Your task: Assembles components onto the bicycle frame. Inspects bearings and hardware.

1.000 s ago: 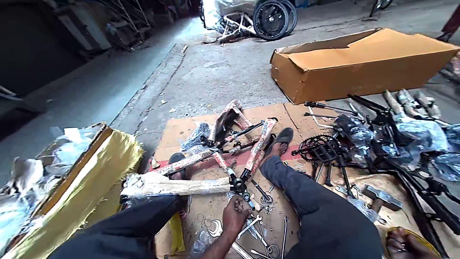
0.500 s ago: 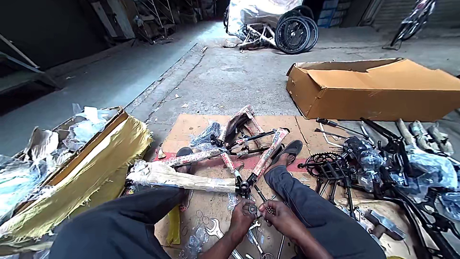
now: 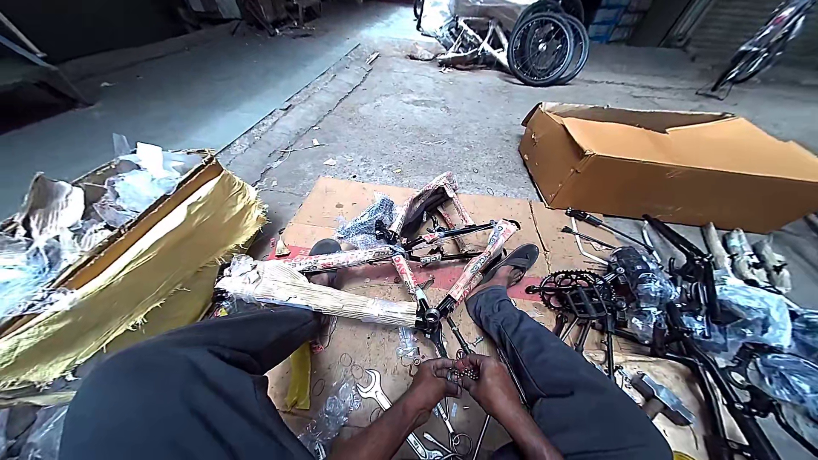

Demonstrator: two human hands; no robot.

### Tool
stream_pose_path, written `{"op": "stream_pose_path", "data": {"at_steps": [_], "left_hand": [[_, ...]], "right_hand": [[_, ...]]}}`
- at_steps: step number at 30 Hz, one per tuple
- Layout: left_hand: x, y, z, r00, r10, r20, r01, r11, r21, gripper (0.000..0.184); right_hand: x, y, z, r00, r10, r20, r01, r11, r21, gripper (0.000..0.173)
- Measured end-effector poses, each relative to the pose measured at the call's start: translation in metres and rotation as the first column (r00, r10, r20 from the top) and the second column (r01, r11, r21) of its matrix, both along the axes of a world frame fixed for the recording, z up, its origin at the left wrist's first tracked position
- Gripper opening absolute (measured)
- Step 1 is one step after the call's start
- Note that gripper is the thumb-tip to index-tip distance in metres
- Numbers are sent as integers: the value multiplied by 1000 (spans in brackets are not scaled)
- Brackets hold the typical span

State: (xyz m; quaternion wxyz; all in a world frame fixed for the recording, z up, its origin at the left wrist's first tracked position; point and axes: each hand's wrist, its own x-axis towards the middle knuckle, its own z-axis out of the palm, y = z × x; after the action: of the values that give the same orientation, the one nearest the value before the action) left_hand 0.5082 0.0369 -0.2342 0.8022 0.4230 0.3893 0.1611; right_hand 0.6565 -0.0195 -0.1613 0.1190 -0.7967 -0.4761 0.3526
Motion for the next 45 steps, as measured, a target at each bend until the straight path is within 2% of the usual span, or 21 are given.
{"op": "stream_pose_path", "data": {"at_steps": [4, 7, 9, 12, 14, 16, 19, 22, 23, 24, 25, 27, 28, 30, 32, 34, 36, 42, 43, 45], "left_hand": [[-4, 4, 0, 998, -4, 63, 4, 1000, -6, 52], [-3, 6, 3, 992, 8, 130, -4, 1000, -28, 51], [-1, 7, 7, 986, 31, 163, -18, 997, -76, 50], [4, 9, 19, 991, 83, 101, -70, 989, -129, 48], [7, 12, 29, 998, 51, -40, -49, 998, 35, 47], [11, 17, 38, 979, -28, -204, 85, 956, 280, 48], [15, 20, 51, 913, -69, -403, 300, 782, 546, 44], [16, 15, 58, 878, -45, -477, 395, 631, 668, 40], [16, 13, 57, 883, -39, -467, 384, 633, 673, 40], [17, 13, 54, 907, -32, -420, 322, 695, 643, 40], [17, 14, 50, 942, -13, -335, 212, 798, 565, 40], [15, 16, 41, 994, 61, -96, -34, 963, 267, 45], [11, 19, 37, 995, 99, 12, -100, 989, 108, 47], [5, 23, 31, 983, 131, 128, -121, 989, -81, 48], [2, 24, 29, 973, 163, 165, -134, 976, -173, 38], [1, 23, 30, 966, 205, 157, -166, 959, -230, 28], [1, 23, 28, 963, 218, 156, -176, 954, -242, 26], [1, 22, 23, 972, 206, 113, -174, 955, -241, 27], [0, 23, 23, 976, 190, 103, -161, 958, -237, 26], [-2, 24, 23, 984, 153, 95, -128, 964, -232, 25]], "right_hand": [[4, 0, -4, 993, -48, -110, 54, 997, 48, 27], [12, -2, -9, 947, -142, -288, 181, 977, 111, 22], [18, -4, -10, 855, -223, -469, 314, 941, 125, 16], [23, -5, -13, 631, -356, -690, 542, 838, 64, 12], [24, -3, -16, 521, -436, -734, 626, 780, -19, 11], [20, -1, -18, 444, -486, -752, 644, 757, -109, 11], [13, 2, -16, 318, -514, -796, 650, 730, -211, 16], [9, 4, -12, 174, -561, -809, 693, 654, -304, 18], [8, 4, -12, 139, -578, -804, 706, 627, -330, 17], [8, 4, -12, 111, -593, -798, 715, 605, -350, 17], [8, 4, -12, 90, -604, -792, 722, 588, -365, 18], [9, 4, -12, 102, -600, -794, 720, 595, -357, 19], [10, 4, -13, 134, -580, -803, 714, 619, -328, 18], [11, 2, -14, 247, -500, -830, 682, 698, -218, 13], [10, 1, -17, 387, -424, -819, 639, 763, -92, 13], [9, 1, -20, 482, -382, -788, 612, 791, -9, 20], [8, 1, -23, 520, -365, -772, 597, 802, 24, 23], [7, -1, -18, 504, -361, -784, 573, 819, -9, 24], [6, -1, -20, 533, -348, -771, 559, 829, 12, 23], [6, 0, -25, 655, -314, -687, 510, 855, 95, 21]]}}
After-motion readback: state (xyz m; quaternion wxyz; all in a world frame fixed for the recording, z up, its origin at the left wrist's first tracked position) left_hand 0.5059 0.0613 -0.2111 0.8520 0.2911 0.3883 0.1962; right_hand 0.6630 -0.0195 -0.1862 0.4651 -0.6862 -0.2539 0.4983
